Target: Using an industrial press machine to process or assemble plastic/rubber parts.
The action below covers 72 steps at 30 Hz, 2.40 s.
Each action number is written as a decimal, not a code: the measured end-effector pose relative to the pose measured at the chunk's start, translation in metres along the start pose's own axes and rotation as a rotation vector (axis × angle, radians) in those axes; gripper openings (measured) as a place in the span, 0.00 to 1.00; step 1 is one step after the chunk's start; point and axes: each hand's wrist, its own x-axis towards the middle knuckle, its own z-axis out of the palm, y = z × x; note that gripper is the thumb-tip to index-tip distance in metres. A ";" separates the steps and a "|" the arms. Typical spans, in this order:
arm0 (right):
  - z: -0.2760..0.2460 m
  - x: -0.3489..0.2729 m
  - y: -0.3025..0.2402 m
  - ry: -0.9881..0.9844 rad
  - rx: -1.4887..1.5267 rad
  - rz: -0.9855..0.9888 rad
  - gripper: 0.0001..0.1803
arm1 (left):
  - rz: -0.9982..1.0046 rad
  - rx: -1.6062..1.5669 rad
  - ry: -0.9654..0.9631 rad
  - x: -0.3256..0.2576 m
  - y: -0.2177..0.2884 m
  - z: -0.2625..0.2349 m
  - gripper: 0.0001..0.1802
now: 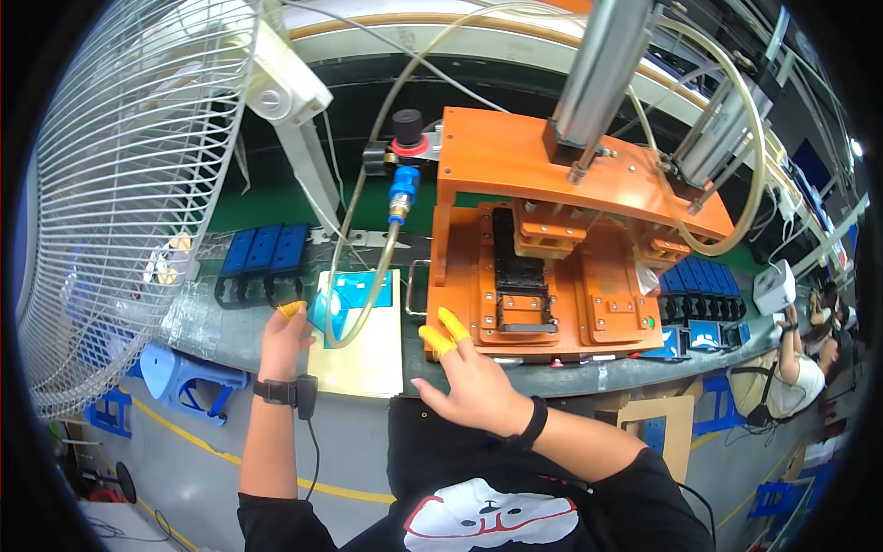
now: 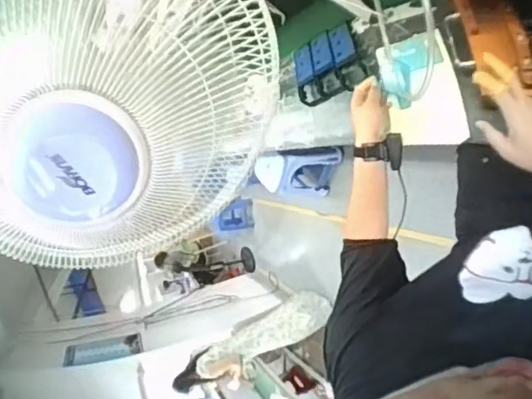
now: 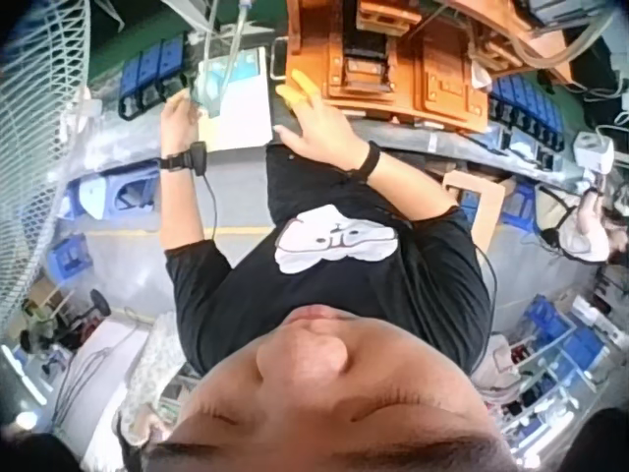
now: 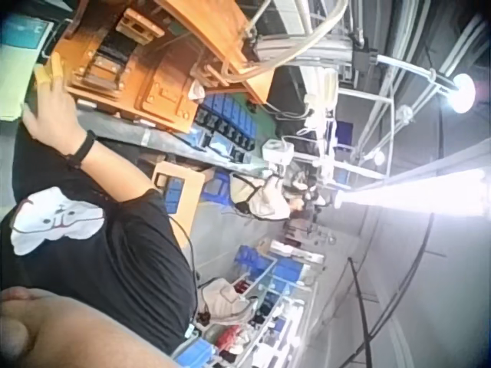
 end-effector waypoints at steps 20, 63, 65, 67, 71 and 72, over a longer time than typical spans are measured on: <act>0.013 -0.040 0.012 -0.105 0.307 -0.118 0.21 | 0.388 0.157 0.240 -0.066 0.001 -0.137 0.18; -0.174 -0.554 0.142 1.890 0.966 0.818 0.13 | 1.623 2.154 0.357 0.110 0.071 0.290 0.22; -0.142 -0.639 0.149 2.015 0.941 0.741 0.15 | 1.278 1.526 -0.207 0.121 0.063 0.264 0.19; -0.110 -0.723 0.151 2.267 0.880 0.823 0.16 | 1.192 1.516 -0.291 0.138 0.059 0.252 0.17; -0.029 -0.843 0.150 2.444 0.946 0.848 0.20 | 1.231 1.604 -0.300 0.156 0.063 0.251 0.22; -0.013 -0.859 0.157 2.572 0.879 0.820 0.18 | 1.186 1.449 -0.392 0.155 0.067 0.258 0.23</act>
